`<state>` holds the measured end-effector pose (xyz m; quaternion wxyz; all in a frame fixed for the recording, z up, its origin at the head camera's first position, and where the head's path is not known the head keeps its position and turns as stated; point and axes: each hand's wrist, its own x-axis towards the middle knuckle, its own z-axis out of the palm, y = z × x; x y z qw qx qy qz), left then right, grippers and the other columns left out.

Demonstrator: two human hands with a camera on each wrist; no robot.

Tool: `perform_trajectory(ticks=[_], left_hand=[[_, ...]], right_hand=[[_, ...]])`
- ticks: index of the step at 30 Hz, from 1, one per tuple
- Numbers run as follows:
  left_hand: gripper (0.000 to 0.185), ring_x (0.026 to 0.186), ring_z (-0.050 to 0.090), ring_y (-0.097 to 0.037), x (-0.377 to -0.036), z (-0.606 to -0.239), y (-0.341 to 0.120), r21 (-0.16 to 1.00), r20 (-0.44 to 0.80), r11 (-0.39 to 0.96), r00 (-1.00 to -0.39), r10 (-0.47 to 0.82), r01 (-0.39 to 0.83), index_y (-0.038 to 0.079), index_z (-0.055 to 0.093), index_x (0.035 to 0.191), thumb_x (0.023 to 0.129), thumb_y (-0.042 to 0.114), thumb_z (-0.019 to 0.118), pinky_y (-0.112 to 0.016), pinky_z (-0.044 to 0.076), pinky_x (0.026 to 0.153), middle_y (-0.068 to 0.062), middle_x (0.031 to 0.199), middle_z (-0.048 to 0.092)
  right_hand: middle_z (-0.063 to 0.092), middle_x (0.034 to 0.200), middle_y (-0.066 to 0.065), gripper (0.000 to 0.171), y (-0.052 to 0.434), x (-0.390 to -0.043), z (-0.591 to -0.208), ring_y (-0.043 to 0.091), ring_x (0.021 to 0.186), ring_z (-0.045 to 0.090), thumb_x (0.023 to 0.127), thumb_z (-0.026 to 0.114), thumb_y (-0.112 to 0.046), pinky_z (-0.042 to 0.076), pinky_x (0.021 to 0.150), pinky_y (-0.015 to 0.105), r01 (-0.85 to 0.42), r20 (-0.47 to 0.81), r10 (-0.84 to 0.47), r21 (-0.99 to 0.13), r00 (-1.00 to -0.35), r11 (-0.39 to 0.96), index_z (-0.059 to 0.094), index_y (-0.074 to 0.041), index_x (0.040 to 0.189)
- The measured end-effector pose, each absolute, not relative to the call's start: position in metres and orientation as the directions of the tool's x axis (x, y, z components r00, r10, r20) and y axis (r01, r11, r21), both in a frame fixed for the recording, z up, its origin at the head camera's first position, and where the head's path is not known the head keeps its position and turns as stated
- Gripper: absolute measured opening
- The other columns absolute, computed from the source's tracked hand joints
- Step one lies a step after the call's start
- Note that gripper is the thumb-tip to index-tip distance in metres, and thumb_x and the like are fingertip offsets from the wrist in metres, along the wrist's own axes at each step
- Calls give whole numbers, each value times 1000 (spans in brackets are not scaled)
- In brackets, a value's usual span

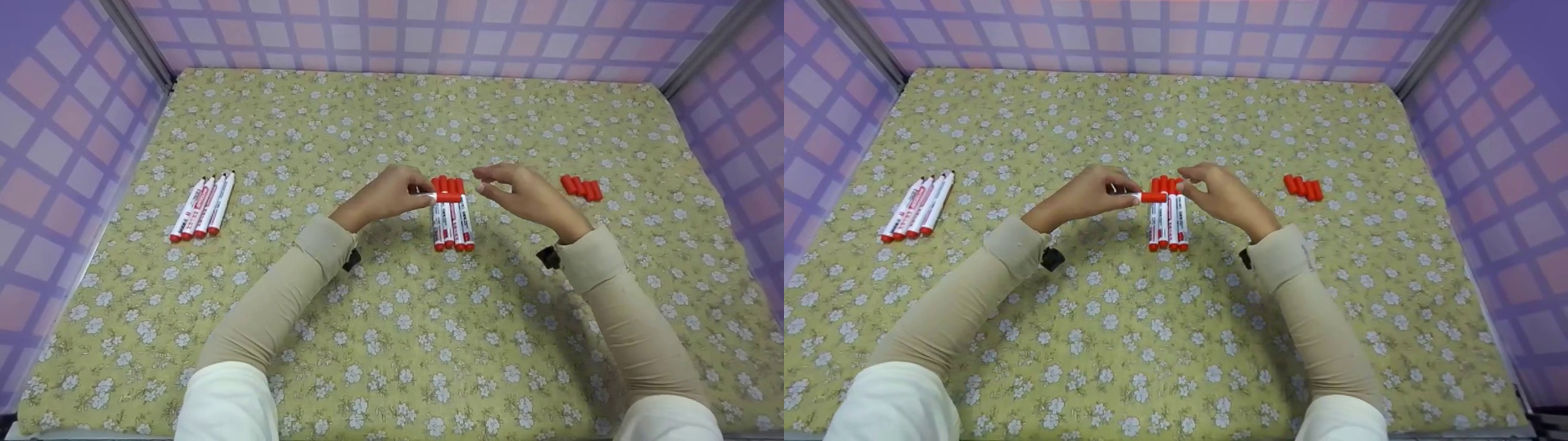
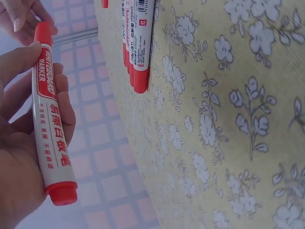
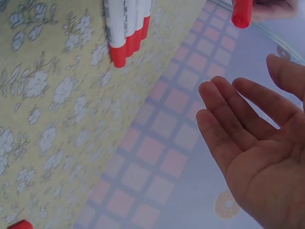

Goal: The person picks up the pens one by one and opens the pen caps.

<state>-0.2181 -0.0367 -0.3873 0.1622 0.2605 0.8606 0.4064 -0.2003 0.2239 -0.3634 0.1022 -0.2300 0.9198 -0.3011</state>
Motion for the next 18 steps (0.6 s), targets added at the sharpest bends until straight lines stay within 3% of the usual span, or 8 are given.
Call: perform_trajectory(ticks=[9,18], left_hand=[[23,88,57,-16,-212,-381,-35,676,62,532,-759,648,509,4,72,110,94,19,62,-29,51,79,-9,103,63],[23,84,55,-16,-210,-375,-37,616,115,534,-736,667,579,6,72,110,96,19,60,-29,50,77,-8,98,60]], right_hand=[[58,133,16,43,202,-196,-357,31,123,54,99,55,-26,43,101,51,-416,-63,-559,-600,-827,683,53,-6,137],[62,128,15,40,189,-197,-359,29,114,61,98,56,-22,50,92,47,-496,-40,-625,-569,-780,656,56,-3,134]])
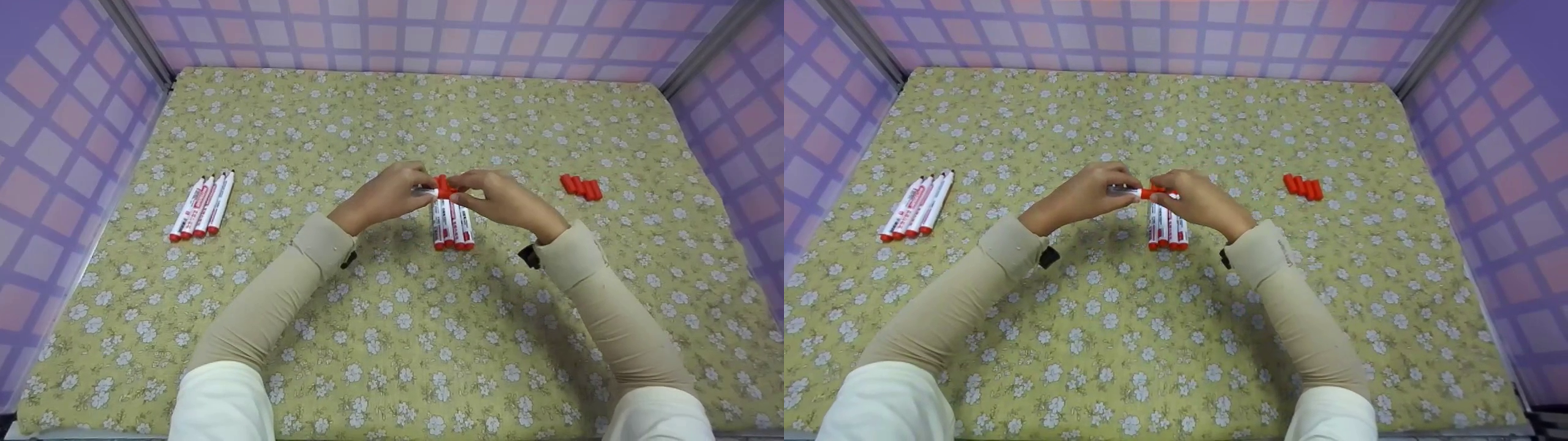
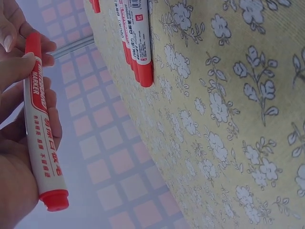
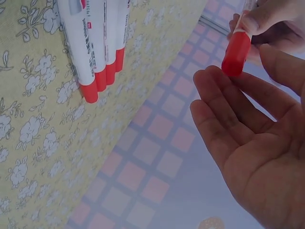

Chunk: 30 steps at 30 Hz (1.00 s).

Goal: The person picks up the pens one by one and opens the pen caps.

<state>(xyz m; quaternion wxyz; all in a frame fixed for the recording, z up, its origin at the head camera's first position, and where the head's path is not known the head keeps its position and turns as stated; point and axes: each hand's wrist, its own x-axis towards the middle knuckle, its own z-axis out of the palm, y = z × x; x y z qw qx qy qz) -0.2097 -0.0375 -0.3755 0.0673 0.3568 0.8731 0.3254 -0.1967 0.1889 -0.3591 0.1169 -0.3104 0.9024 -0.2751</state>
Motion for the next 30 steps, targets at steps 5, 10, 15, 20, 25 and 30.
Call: perform_trajectory(ticks=[5,10,15,20,25,30], left_hand=[[25,89,56,-16,-210,-375,-36,595,110,547,-733,671,589,6,71,113,96,21,60,-29,51,78,-8,102,61],[26,94,58,-18,-210,-376,-36,571,102,561,-730,676,599,7,69,114,96,22,60,-29,52,81,-8,106,63],[26,97,58,-19,-208,-378,-36,519,101,579,-718,689,629,7,68,114,97,23,59,-31,51,83,-8,107,65],[26,100,58,-20,-207,-378,-36,459,81,596,-698,711,660,6,66,115,98,23,56,-32,50,86,-9,110,64],[28,103,60,-21,-206,-381,-36,421,71,593,-677,732,686,5,62,119,99,22,54,-33,51,87,-10,114,63],[26,96,61,-19,-206,-386,-38,480,80,559,-668,740,677,5,61,117,101,23,51,-33,51,82,-9,112,63]], right_hand=[[66,119,14,36,182,-196,-363,25,94,65,99,54,-22,53,78,40,-536,-24,-650,-542,-759,647,60,-4,130],[68,108,13,35,176,-196,-366,20,76,61,99,53,-22,48,68,33,-532,-49,-657,-544,-752,649,60,-4,129],[68,100,14,38,172,-195,-369,17,65,55,100,52,-18,45,63,31,-569,-36,-681,-516,-732,640,55,-2,134],[67,91,14,35,168,-193,-372,16,62,51,99,53,-14,43,60,29,-610,-27,-693,-453,-720,650,57,-1,132],[66,86,14,23,166,-191,-376,17,64,54,99,53,-10,45,60,28,-662,19,-707,-368,-707,652,64,1,115],[66,83,15,23,165,-190,-382,18,62,55,97,55,-8,46,59,29,-708,98,-718,-299,-689,639,66,2,115]])
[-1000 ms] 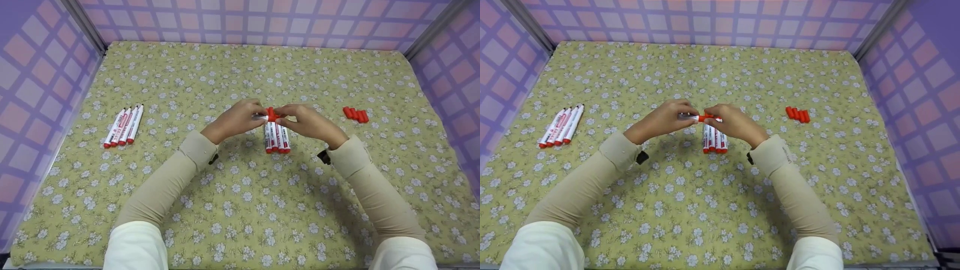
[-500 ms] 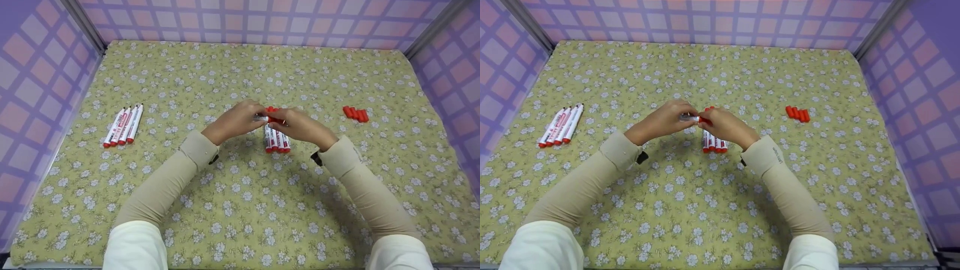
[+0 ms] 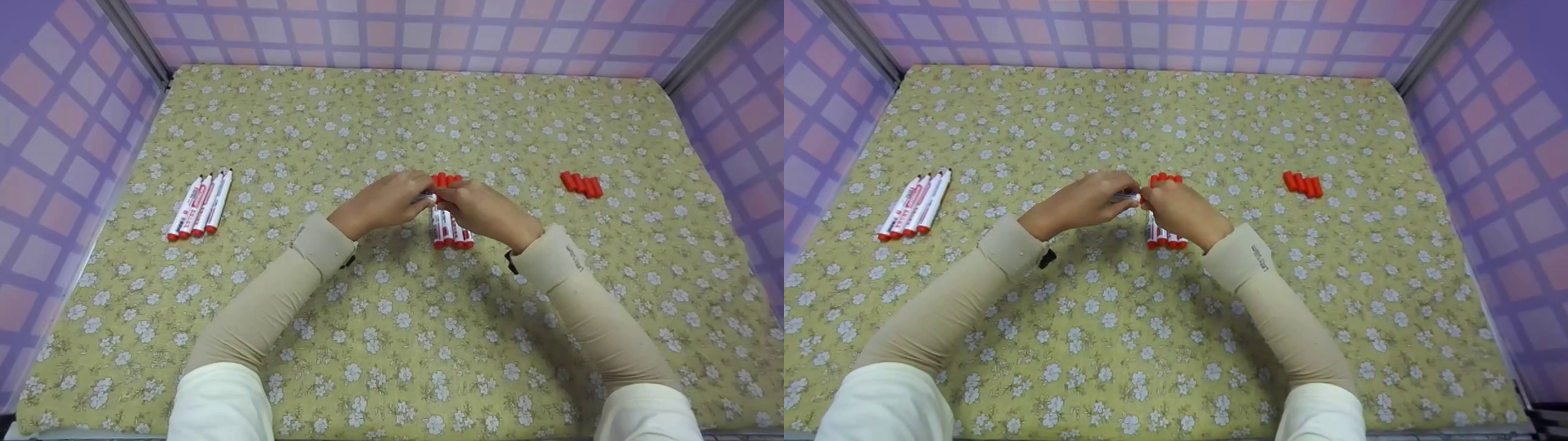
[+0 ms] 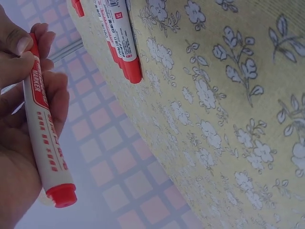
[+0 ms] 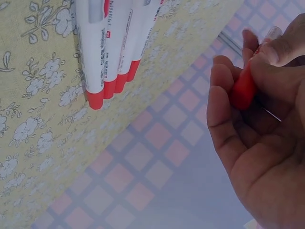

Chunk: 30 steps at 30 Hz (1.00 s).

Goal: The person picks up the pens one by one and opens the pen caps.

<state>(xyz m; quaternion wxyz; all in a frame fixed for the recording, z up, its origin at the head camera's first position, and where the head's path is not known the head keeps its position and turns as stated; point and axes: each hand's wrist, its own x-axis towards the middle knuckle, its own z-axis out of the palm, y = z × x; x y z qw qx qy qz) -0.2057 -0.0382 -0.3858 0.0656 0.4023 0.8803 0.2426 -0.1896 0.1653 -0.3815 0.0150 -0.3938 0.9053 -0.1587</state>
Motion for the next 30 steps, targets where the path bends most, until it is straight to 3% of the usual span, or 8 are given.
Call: perform_trajectory(ticks=[6,15,21,25,30], left_hand=[[25,94,61,-18,-207,-390,-40,524,128,507,-652,747,684,5,64,114,100,21,52,-32,51,81,-9,109,65],[25,98,62,-17,-210,-393,-39,563,129,496,-663,738,662,6,67,118,98,17,56,-32,51,84,-7,112,68],[24,85,61,-14,-213,-393,-39,607,120,478,-668,734,635,7,69,117,97,14,57,-30,50,75,-7,108,70],[24,71,56,-14,-216,-396,-40,659,110,456,-677,728,598,6,71,113,97,15,56,-27,45,66,-9,102,72],[24,62,50,-13,-217,-397,-41,683,108,450,-688,717,576,5,72,112,97,17,57,-25,41,60,-11,97,73]], right_hand=[[71,87,18,24,165,-189,-387,20,63,62,95,57,-5,51,59,31,-721,165,-709,-290,-686,630,67,2,117],[71,84,18,30,166,-188,-396,18,58,58,92,61,-3,48,54,28,-743,252,-700,-272,-669,612,65,-1,122],[71,86,18,32,166,-187,-399,21,64,63,91,62,-1,53,58,30,-734,256,-688,-251,-679,631,64,-4,124],[71,87,18,25,165,-186,-399,26,71,63,90,59,5,53,59,32,-746,273,-697,-165,-663,645,67,0,113],[71,81,17,15,164,-186,-398,27,67,59,89,58,8,51,59,32,-769,314,-715,-87,-625,634,68,1,98]])
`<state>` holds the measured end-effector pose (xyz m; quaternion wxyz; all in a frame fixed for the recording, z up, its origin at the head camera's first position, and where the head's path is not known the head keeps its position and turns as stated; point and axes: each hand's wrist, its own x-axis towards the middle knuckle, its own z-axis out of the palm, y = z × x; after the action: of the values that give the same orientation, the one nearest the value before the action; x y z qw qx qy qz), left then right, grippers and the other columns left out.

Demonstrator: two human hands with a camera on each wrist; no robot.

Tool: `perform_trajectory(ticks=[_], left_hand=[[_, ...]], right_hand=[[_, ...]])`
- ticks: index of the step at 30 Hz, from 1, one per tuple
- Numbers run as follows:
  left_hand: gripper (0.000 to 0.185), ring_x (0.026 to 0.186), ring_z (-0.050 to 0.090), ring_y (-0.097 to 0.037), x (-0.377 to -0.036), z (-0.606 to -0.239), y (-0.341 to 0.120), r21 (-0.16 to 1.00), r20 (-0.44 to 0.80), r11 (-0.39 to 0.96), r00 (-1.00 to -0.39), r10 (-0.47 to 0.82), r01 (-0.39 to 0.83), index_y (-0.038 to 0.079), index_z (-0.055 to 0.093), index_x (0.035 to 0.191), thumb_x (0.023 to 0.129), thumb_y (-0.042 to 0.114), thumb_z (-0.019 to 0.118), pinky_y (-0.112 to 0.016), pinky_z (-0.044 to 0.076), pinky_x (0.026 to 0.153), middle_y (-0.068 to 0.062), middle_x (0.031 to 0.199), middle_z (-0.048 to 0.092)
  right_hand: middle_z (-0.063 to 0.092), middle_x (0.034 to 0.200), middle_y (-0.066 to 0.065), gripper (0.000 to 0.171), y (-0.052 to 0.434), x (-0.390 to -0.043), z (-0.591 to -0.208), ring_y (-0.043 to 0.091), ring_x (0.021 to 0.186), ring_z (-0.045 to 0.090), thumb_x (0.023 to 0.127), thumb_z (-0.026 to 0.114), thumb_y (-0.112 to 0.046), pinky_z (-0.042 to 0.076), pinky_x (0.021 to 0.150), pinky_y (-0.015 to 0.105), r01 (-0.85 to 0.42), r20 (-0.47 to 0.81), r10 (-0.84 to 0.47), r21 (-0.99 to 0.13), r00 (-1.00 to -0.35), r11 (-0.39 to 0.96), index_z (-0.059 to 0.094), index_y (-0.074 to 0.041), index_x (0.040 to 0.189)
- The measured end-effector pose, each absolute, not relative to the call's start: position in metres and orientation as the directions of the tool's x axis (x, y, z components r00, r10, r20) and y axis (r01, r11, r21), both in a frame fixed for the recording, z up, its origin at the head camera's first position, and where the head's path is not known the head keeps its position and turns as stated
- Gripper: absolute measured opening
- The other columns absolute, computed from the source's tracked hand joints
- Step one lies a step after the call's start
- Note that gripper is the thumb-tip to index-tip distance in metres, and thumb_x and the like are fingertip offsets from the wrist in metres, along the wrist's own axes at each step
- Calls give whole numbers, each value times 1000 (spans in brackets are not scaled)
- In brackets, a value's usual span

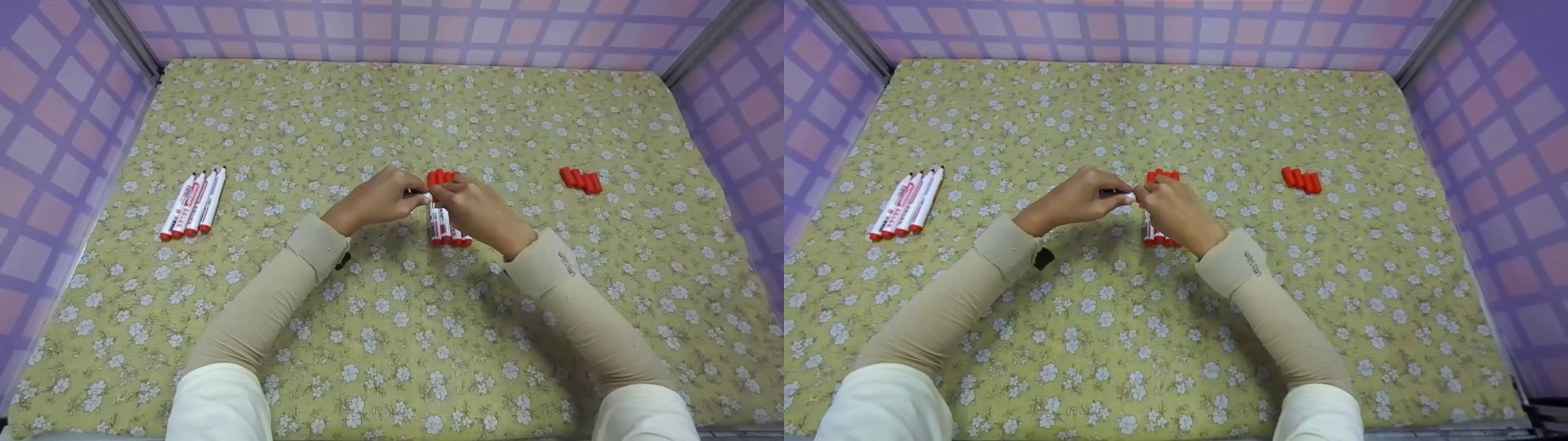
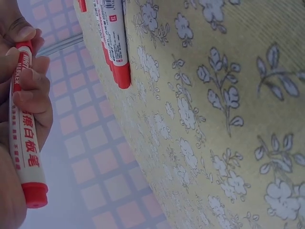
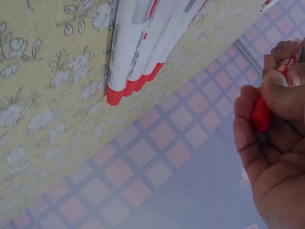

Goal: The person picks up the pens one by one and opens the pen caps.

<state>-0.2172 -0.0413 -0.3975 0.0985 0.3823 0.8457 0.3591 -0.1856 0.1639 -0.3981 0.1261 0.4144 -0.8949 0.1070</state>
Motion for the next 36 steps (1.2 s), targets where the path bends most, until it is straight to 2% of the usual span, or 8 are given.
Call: perform_trajectory(ticks=[8,18,25,36], left_hand=[[24,66,52,-13,-218,-397,-40,682,100,456,-691,716,572,5,72,112,98,18,56,-26,44,63,-11,98,72],[24,73,57,-13,-218,-396,-42,688,109,454,-699,707,567,5,72,108,97,20,58,-26,48,68,-6,98,71],[23,84,61,-13,-216,-393,-48,701,85,461,-706,704,544,6,71,109,98,20,56,-29,51,76,-6,102,69],[22,77,57,-16,-218,-391,-60,699,97,465,-716,691,543,5,69,107,97,20,57,-29,49,71,-6,97,67]], right_hand=[[72,83,17,14,163,-187,-399,27,69,63,89,60,7,56,63,33,-761,310,-704,-120,-639,637,67,1,98],[72,86,16,13,163,-186,-395,27,73,65,89,63,3,57,65,32,-748,297,-691,-164,-659,643,67,0,101],[72,89,17,18,165,-186,-394,28,76,66,88,62,5,56,66,33,-742,281,-689,-179,-668,646,66,1,105],[69,89,19,17,165,-187,-393,27,75,65,91,63,-2,57,66,33,-727,283,-674,-173,-683,664,68,4,106]])
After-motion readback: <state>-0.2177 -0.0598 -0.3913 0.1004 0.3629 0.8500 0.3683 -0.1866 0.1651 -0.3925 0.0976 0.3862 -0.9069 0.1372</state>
